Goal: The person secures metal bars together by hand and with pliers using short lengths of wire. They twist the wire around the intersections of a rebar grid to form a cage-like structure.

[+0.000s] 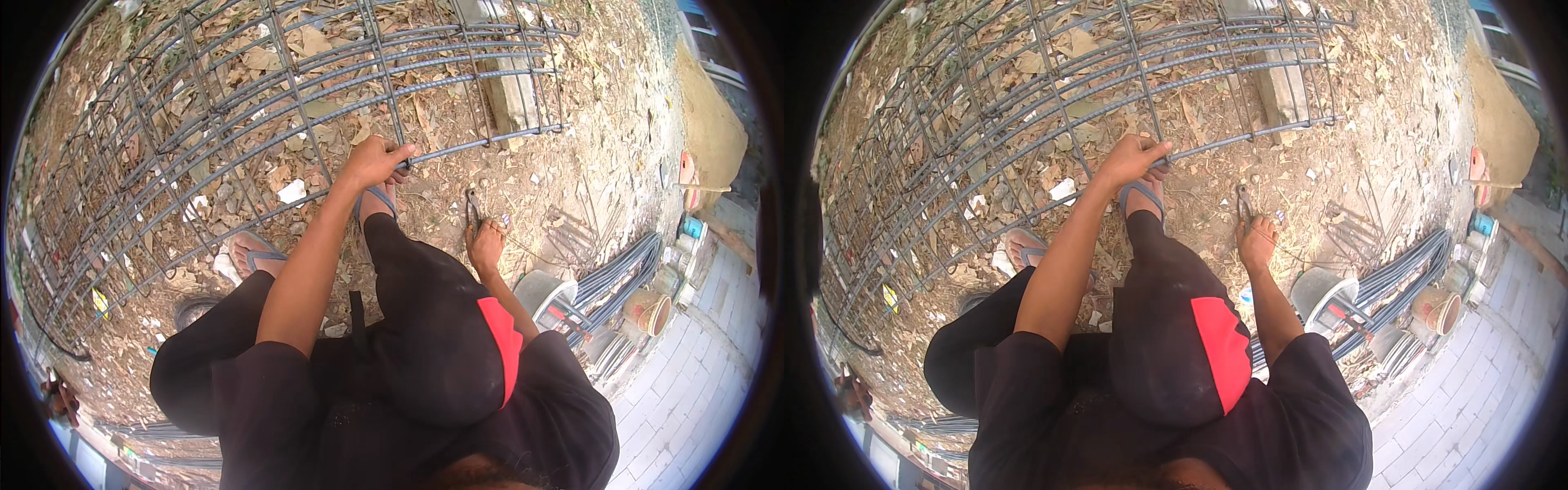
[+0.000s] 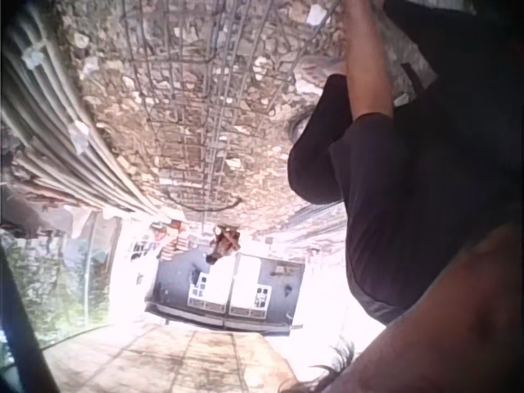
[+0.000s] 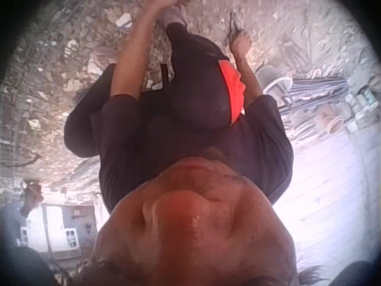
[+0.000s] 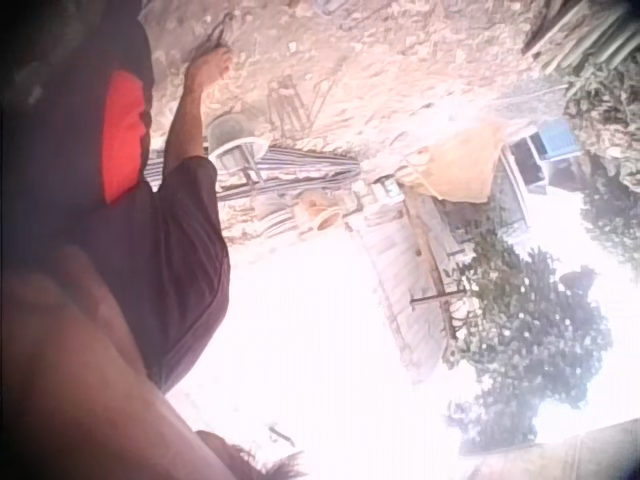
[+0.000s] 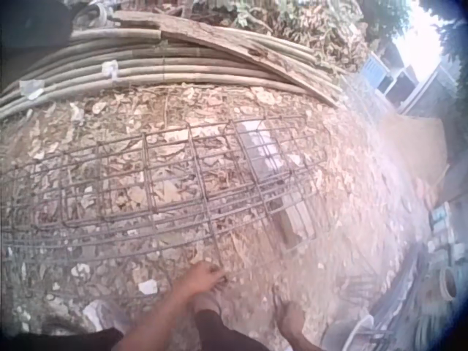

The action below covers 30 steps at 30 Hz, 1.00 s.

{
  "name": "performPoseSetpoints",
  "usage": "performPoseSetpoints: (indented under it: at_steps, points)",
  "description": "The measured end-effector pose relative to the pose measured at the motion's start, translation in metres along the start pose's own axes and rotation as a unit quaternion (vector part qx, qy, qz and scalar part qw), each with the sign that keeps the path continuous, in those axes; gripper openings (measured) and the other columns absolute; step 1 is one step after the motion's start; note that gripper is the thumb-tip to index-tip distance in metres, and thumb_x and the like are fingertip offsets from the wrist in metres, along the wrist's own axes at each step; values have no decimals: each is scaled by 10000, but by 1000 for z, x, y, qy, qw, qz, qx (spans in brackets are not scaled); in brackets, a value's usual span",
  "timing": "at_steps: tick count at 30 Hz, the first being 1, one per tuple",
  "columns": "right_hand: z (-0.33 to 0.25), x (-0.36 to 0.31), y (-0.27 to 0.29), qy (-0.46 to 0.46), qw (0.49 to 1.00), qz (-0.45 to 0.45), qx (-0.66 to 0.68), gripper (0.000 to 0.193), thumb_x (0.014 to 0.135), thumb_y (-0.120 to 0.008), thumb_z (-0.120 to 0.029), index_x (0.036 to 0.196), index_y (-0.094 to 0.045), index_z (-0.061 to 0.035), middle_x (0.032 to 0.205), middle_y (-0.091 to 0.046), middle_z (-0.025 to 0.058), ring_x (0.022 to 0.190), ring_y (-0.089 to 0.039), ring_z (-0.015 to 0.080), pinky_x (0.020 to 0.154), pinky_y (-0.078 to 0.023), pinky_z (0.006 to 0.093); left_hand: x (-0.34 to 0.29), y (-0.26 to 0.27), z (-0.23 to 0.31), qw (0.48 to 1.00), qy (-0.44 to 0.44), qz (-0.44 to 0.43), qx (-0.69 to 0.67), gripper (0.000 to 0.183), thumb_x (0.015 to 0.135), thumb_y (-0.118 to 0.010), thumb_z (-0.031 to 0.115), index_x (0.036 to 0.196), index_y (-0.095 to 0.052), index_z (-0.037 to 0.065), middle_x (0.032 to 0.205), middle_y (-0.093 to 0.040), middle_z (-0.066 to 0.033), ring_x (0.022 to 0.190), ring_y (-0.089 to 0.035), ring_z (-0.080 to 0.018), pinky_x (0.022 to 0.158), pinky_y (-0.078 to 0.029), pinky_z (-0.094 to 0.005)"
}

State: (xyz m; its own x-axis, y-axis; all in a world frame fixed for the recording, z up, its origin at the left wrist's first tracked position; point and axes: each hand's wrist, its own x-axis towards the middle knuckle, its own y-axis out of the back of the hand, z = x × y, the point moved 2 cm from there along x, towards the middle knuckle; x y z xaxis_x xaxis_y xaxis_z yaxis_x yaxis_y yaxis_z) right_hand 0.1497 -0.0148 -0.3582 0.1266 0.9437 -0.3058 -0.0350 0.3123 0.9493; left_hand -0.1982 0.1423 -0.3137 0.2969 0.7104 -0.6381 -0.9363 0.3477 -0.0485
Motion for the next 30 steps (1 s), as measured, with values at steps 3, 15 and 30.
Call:
performPoseSetpoints:
  at_steps: [3,15,30]
  points:
    - [-3,0,4,-27,999,-22,16,387,934,-624,-352,1093,-576,-3,1094,-614,211,1089,-593,400,1004,-395,539,-1,-1,-3,999,-4,31,17,556,961,-682,467,939,-745,-85,785,-766,-156,734,-777,-204,619,-598,-336]
    - [-40,18,161,-59,873,-217,434,332,994,-604,-212,1228,-482,-12,927,-636,136,659,-680,235,555,-555,350,3,6,-5,998,-21,-46,34,524,992,-652,412,1038,-701,-108,788,-749,-160,736,-747,-219,645,-592,-347]
    - [-154,96,253,277,895,-338,-91,322,832,-477,23,1094,-664,5,1004,-687,259,1039,-660,424,925,-514,502,19,4,-18,993,-5,-103,-55,529,1014,-629,403,1078,-684,-119,937,-747,-219,843,-768,-278,716,-642,-377]
